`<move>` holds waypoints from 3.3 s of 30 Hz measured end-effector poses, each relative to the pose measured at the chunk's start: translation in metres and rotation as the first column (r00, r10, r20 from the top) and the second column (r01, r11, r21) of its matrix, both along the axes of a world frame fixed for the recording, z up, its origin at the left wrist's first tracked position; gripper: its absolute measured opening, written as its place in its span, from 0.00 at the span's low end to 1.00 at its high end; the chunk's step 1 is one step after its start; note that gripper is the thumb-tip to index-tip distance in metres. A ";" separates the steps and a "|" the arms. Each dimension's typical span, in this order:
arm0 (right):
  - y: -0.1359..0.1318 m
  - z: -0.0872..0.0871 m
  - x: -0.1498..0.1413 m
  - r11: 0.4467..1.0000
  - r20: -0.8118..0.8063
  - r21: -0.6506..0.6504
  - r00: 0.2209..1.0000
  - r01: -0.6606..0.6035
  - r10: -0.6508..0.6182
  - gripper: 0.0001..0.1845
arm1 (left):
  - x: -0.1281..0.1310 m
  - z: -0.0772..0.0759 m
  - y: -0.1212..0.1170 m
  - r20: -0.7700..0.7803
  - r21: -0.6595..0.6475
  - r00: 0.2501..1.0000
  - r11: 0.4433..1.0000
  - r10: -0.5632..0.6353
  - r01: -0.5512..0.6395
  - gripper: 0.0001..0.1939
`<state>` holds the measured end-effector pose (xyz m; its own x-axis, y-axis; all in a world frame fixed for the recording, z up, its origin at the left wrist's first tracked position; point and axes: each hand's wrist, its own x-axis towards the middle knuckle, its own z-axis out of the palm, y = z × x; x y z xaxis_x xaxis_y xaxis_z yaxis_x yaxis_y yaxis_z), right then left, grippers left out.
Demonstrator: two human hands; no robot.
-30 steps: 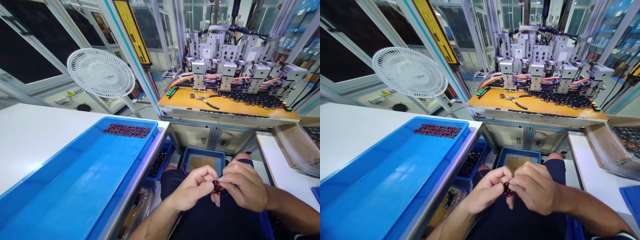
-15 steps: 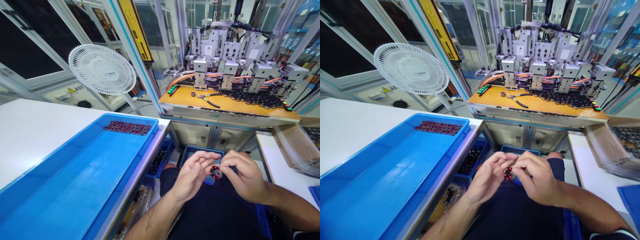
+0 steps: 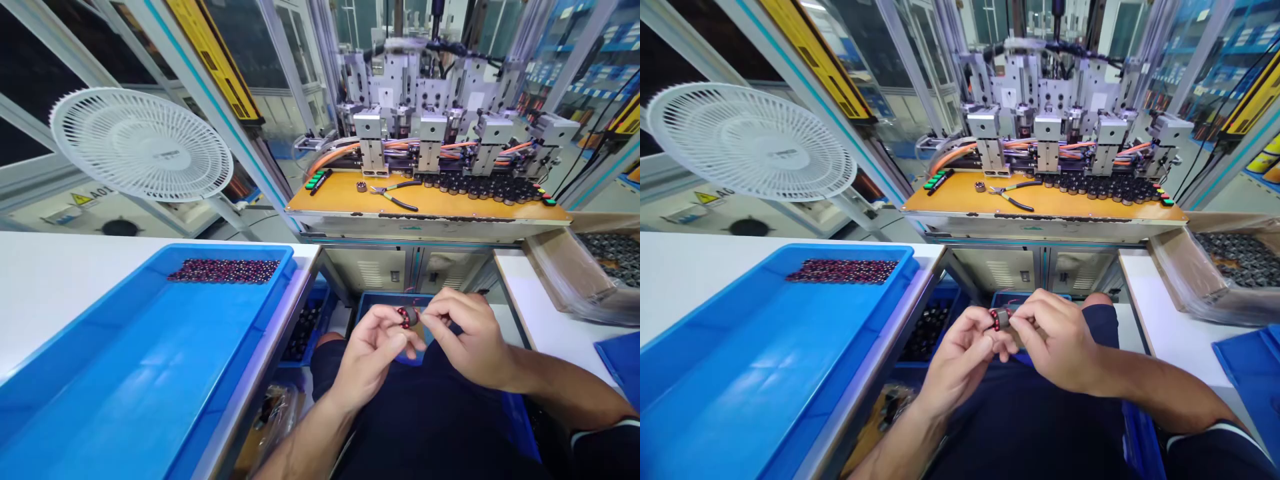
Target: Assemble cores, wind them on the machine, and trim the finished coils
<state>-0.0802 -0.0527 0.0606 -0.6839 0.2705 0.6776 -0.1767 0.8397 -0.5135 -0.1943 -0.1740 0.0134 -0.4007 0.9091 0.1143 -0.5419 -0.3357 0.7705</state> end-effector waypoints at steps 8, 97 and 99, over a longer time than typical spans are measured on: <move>-0.004 0.001 -0.003 0.987 0.016 -0.156 0.999 -0.038 0.042 0.11 | 0.001 -0.003 0.001 -0.056 0.049 0.984 0.985 0.171 -0.168 0.15; 0.128 0.043 -0.130 0.985 0.390 0.157 0.911 0.076 -0.132 0.14 | -0.046 -0.005 -0.020 -0.773 0.220 0.446 0.851 0.451 -0.478 0.14; 0.157 0.040 -0.161 0.928 0.426 0.343 0.856 0.146 -0.292 0.22 | -0.046 -0.003 -0.021 -0.751 0.198 0.468 0.835 0.466 -0.514 0.12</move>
